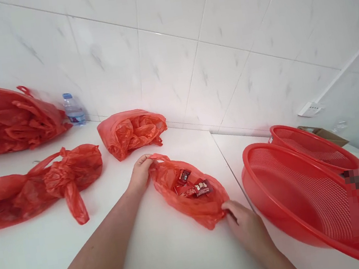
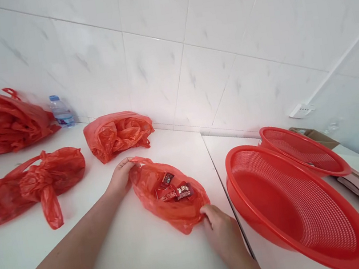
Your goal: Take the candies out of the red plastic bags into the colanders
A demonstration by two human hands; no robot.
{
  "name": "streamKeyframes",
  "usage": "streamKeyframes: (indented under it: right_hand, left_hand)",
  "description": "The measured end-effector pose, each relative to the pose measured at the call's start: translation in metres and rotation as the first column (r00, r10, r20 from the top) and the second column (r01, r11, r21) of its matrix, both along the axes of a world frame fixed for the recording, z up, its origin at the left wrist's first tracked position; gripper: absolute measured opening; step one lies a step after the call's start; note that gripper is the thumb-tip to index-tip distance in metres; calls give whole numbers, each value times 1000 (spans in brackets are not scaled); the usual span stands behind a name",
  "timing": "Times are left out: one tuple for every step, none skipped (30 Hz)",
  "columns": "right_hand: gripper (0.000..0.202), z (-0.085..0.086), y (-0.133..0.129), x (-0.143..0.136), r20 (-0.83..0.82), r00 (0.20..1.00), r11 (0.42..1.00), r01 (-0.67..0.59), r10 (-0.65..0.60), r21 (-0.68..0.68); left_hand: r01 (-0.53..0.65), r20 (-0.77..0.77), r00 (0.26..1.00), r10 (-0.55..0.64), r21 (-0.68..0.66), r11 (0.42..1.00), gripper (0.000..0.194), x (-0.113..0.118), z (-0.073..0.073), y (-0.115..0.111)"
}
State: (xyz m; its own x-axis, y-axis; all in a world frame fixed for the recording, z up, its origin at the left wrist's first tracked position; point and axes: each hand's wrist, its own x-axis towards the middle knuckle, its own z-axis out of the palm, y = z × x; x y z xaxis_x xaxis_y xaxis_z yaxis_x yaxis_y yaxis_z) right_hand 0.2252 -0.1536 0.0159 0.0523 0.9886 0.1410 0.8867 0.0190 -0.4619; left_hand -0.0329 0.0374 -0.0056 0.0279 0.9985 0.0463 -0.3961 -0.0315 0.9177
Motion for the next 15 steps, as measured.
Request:
streamKeyframes:
  right_hand:
    - [23,8,7,1,-72,996,998,57,-54,34]
    - [20,18,15,1,-157,981,989,127,-114,76]
    - [18,31,23,1,-251,954,971,202,-166,125]
    - [17,45,31,0,-343,917,943,277,-202,186]
    - [16,60,39,-2,-428,880,907,335,-205,254]
    - [15,75,46,-5,-498,850,874,365,-172,320]
    - [15,91,54,-9,-547,828,851,369,-119,373]
    - [14,105,60,-13,-583,811,836,357,-55,417]
    - [13,117,67,-17,-609,793,823,333,19,460]
    - [13,128,72,-21,-630,771,808,308,98,502]
    - [13,136,77,-24,-645,744,787,288,175,545]
    - [13,141,81,-27,-654,716,764,274,243,584]
    - [12,144,84,-28,-660,691,743,268,295,613]
    - [12,144,87,-28,-666,672,731,270,324,627]
    - [11,142,90,-27,-676,659,732,274,330,624]
  left_hand:
    - [-16,72,997,17,-8,1000,16,-3,0,3]
    - [-32,139,990,34,-18,999,15,-7,1,5]
    - [-43,200,979,47,-27,999,14,-11,1,7]
    - [-46,253,966,53,-33,998,14,-15,2,8]
    - [-37,297,954,45,-32,999,14,-18,3,9]
    - [-15,334,942,21,-20,1000,15,-21,5,9]
    - [20,361,932,-19,2,1000,16,-23,7,8]
    - [61,381,922,-70,35,998,17,-24,9,6]
    - [104,396,910,-124,72,992,18,-25,11,5]
    - [143,406,897,-174,106,984,19,-25,13,3]
    - [172,412,886,-211,130,977,20,-25,14,2]
    - [188,417,879,-232,144,971,19,-25,14,1]
    - [198,419,875,-243,150,969,19,-25,14,1]
    - [205,417,874,-250,151,967,20,-25,12,2]
    - [217,409,875,-260,150,965,21,-26,11,3]
